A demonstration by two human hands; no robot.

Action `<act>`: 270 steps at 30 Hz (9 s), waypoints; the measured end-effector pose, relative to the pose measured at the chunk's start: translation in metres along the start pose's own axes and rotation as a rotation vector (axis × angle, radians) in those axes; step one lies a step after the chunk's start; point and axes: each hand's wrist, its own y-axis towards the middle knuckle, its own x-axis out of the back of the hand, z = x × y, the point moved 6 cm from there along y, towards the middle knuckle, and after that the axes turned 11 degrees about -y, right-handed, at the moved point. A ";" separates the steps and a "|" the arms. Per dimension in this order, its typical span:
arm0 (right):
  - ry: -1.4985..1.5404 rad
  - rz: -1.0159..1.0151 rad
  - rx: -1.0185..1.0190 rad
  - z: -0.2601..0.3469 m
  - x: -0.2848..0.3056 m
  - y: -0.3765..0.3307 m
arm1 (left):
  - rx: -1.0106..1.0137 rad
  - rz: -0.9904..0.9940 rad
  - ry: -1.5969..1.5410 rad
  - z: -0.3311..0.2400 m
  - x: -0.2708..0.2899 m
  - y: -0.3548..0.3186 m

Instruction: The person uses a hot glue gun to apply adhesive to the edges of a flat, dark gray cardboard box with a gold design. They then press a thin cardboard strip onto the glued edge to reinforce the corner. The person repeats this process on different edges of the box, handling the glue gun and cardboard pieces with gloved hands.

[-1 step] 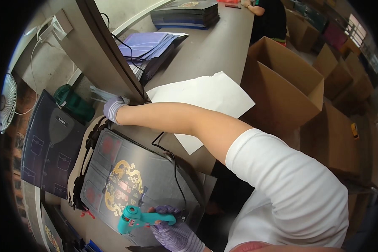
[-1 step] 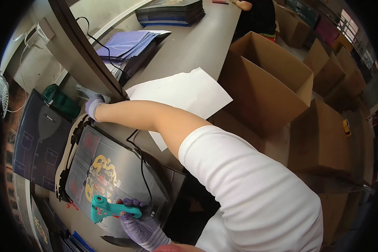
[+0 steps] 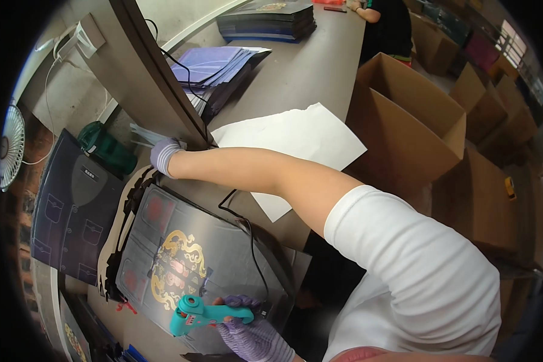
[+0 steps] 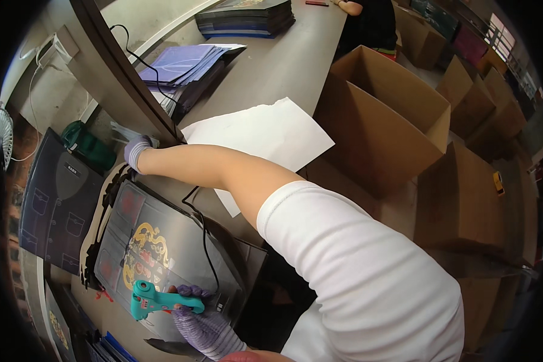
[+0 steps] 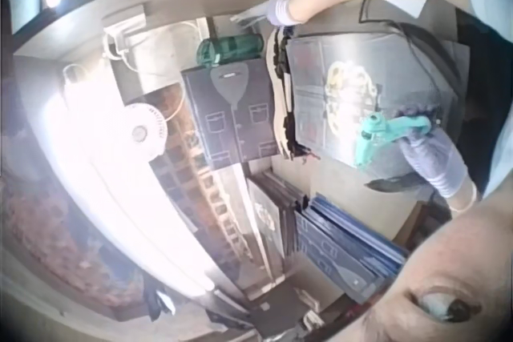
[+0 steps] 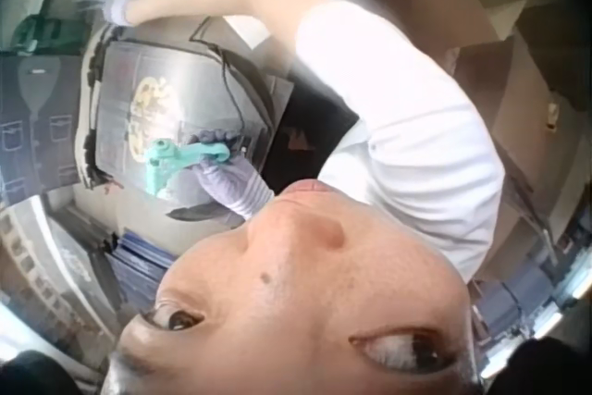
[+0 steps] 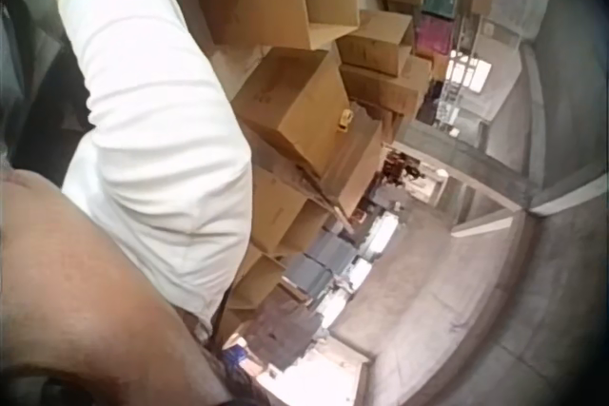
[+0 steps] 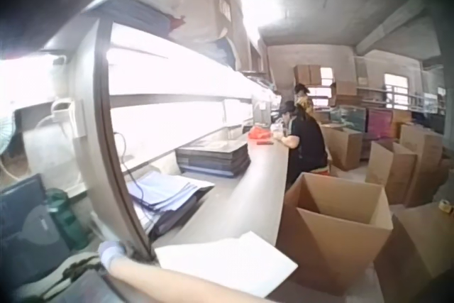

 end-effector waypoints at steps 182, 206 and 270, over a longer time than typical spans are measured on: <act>1.442 -0.585 0.200 0.003 0.087 -0.331 | -0.840 -0.271 1.481 -0.106 0.077 -0.054; 0.999 0.039 0.811 0.070 0.139 -0.315 | -0.726 -0.300 0.989 -0.109 0.098 -0.064; 0.069 0.139 -0.082 -0.034 0.005 -0.008 | 0.230 0.122 -0.384 -0.019 -0.025 -0.010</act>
